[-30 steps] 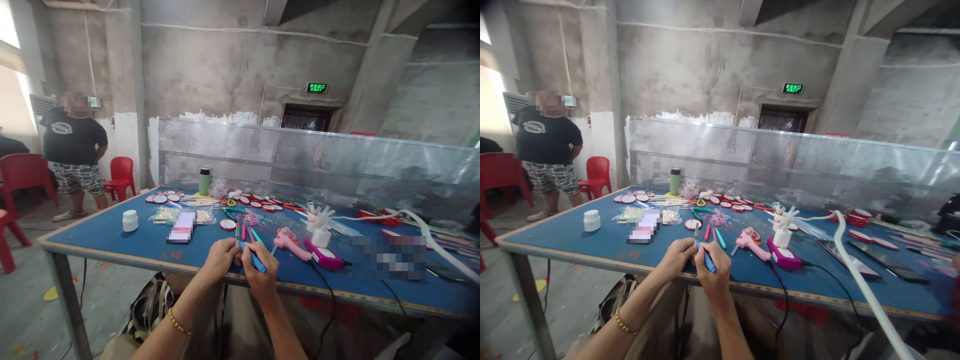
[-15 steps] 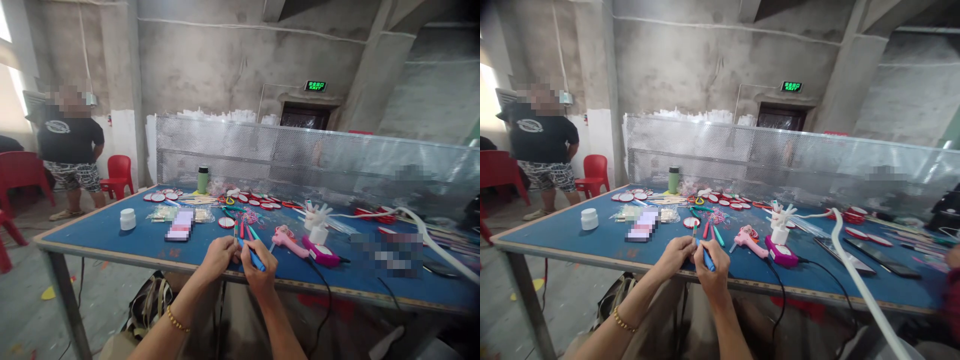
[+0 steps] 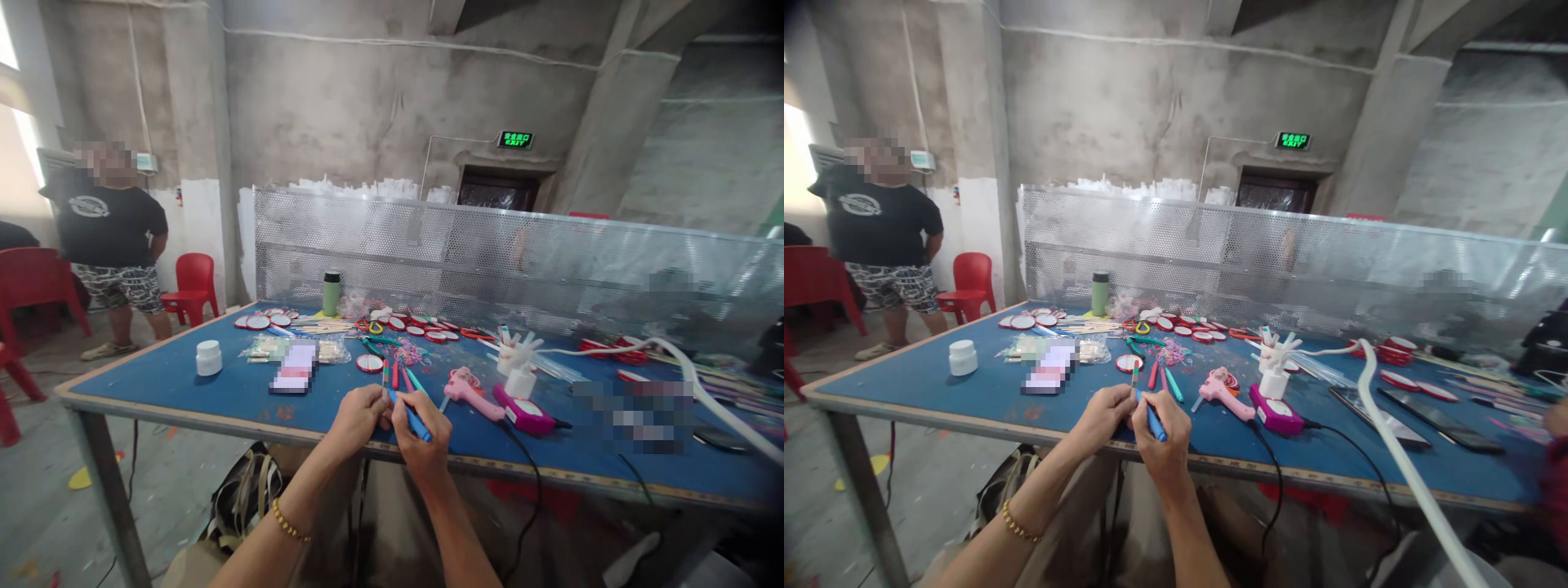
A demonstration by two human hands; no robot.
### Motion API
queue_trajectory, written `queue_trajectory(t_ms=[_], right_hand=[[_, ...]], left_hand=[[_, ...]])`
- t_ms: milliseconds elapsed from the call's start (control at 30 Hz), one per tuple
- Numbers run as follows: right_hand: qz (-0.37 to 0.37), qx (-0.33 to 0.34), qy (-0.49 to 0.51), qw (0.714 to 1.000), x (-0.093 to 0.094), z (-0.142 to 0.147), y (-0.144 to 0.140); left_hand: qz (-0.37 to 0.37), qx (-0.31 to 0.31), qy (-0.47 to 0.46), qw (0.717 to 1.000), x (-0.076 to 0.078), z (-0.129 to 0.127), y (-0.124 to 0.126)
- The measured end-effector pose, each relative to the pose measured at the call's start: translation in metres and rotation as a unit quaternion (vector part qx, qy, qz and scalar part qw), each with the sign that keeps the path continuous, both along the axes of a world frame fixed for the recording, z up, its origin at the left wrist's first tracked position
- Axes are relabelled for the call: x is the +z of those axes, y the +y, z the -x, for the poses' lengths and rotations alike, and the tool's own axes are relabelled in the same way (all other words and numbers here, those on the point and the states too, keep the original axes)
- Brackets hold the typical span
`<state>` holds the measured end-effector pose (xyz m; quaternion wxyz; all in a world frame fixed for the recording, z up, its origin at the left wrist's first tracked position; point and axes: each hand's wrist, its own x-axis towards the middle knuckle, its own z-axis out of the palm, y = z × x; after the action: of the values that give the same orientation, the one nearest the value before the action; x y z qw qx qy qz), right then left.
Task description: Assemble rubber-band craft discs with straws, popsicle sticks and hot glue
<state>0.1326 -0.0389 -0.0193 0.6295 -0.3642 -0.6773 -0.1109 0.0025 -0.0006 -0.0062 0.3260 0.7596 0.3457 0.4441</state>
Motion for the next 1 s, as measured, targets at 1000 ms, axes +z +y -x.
queue_trajectory(t_ms=[1000], right_hand=[[0.003,-0.001,-0.003,1.0,0.0011,0.0005,-0.0001]], left_hand=[[-0.006,0.012,0.009,1.0,-0.0012,-0.0006,0.0012]])
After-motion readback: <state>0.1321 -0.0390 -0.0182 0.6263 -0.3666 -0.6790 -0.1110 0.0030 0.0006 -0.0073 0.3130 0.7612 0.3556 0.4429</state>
